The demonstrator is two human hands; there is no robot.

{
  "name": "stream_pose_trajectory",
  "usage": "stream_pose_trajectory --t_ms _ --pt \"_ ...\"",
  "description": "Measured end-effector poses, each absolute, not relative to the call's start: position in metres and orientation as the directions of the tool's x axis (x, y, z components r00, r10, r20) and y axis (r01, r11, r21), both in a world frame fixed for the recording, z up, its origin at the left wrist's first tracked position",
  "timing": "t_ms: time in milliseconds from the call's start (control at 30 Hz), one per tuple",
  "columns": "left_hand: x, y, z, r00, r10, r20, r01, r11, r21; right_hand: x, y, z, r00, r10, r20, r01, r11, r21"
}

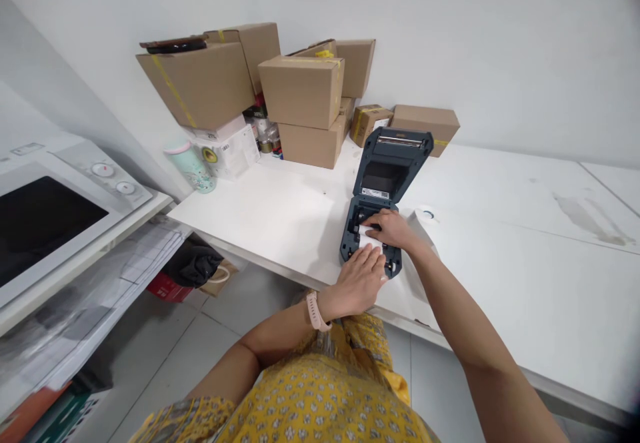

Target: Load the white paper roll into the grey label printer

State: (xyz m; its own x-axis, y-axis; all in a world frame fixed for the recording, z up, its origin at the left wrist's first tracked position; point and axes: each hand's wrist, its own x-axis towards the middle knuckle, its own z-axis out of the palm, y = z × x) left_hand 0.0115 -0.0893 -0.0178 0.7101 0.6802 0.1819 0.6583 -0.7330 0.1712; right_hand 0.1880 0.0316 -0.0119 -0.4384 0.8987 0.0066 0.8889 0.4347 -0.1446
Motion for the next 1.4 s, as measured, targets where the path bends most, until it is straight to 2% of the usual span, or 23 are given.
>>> stream_pose_trajectory --t_ms 333,533,800,833,900,967,1033,1100,1133,1200,1300,1333,1400 --pt "0.006 -0.094 -0.01 0.683 0.712 0.166 0.664 -0.699 0.266 0.189 0.03 -0.009 -0.464 0.885 0.024 0.873 0.462 -0.158" --pt "0.008 -0.094 -0.017 0.662 0.72 0.208 0.686 -0.694 0.22 0.193 0.032 -0.012 -0.489 0.871 0.051 0.851 0.49 -0.189" --pt "0.008 -0.09 -0.02 0.663 0.691 0.288 0.69 -0.714 0.124 0.187 0.031 -0.015 -0.453 0.876 0.167 0.834 0.482 -0.269" --pt "0.007 -0.09 -0.021 0.665 0.686 0.295 0.688 -0.716 0.116 0.188 0.03 -0.013 -0.413 0.881 0.232 0.832 0.468 -0.298" --pt "0.006 -0.088 -0.024 0.669 0.675 0.312 0.682 -0.724 0.104 0.193 0.03 -0.003 -0.193 0.853 0.484 0.832 0.404 -0.381" --pt "0.006 -0.086 -0.026 0.684 0.652 0.328 0.664 -0.742 0.091 0.2 0.032 0.016 0.136 0.654 0.744 0.822 0.345 -0.454" --pt "0.004 -0.084 -0.027 0.696 0.629 0.346 0.644 -0.76 0.085 0.208 0.039 0.041 0.302 0.419 0.856 0.824 0.336 -0.455" --pt "0.001 -0.083 -0.026 0.702 0.609 0.37 0.625 -0.775 0.091 0.215 0.053 0.07 0.309 0.345 0.886 0.828 0.36 -0.429" --pt "0.0 -0.082 -0.026 0.702 0.599 0.385 0.614 -0.783 0.1 0.218 0.063 0.084 0.306 0.371 0.877 0.814 0.376 -0.443" --pt "-0.005 -0.083 -0.026 0.703 0.575 0.418 0.585 -0.802 0.121 0.221 0.084 0.109 0.32 0.534 0.783 0.733 0.384 -0.561" --pt "-0.012 -0.084 -0.031 0.691 0.542 0.479 0.535 -0.828 0.165 0.218 0.109 0.129 0.283 0.829 0.483 0.518 0.292 -0.804" --pt "-0.013 -0.084 -0.034 0.677 0.536 0.505 0.522 -0.833 0.183 0.215 0.111 0.13 0.26 0.867 0.425 0.473 0.269 -0.839" --pt "-0.015 -0.084 -0.042 0.633 0.532 0.562 0.506 -0.834 0.219 0.206 0.1 0.125 0.259 0.84 0.476 0.481 0.315 -0.818"
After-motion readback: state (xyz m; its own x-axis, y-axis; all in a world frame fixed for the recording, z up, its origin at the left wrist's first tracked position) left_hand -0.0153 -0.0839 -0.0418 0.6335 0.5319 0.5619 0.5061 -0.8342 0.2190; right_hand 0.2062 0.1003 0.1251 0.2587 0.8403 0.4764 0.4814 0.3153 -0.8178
